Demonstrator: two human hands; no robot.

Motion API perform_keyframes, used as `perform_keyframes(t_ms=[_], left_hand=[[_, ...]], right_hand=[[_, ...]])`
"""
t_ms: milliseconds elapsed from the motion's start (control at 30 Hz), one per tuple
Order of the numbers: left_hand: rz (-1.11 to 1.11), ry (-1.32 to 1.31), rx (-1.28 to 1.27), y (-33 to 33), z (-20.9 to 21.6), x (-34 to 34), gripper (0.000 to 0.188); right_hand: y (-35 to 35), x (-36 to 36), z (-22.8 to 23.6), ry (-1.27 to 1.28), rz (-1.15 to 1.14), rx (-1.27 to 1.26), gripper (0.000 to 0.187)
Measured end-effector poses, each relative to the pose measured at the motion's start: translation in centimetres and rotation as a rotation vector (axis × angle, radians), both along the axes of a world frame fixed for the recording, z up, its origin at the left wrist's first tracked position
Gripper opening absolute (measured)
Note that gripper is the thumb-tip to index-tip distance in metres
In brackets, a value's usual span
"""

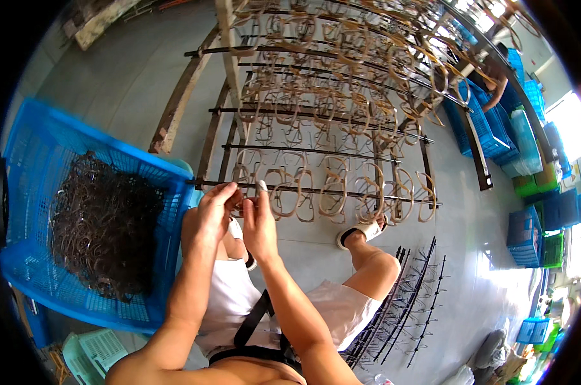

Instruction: The person repeatedly picks small metal hangers from a blue basket and attaches them one by one to horizontal rods on a multi-tiered metal rack. The person works continuously, moving along the rack and filling available slots with hangers.

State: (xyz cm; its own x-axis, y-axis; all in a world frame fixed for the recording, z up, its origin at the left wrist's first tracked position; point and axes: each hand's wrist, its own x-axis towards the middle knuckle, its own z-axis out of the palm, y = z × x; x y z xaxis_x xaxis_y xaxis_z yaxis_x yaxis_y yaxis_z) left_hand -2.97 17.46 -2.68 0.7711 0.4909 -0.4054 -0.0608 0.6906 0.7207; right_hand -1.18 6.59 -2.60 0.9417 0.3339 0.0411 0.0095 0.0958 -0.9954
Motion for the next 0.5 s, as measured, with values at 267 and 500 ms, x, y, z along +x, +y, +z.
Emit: perform_keyframes(t_ms=[267,500], left_hand=[[-0.257,0.059,-0.076,3.3,0.9,0.0,0.010],[-0.277,0.154,0.223,2.0,2.5,0.0,0.011]], right_hand=[[1.6,0.9,0.6,-0.194,-0.088,-0.295,0.041],[1.4,0.8,0.0,-0.198,-0.128,-0.269,0.028]])
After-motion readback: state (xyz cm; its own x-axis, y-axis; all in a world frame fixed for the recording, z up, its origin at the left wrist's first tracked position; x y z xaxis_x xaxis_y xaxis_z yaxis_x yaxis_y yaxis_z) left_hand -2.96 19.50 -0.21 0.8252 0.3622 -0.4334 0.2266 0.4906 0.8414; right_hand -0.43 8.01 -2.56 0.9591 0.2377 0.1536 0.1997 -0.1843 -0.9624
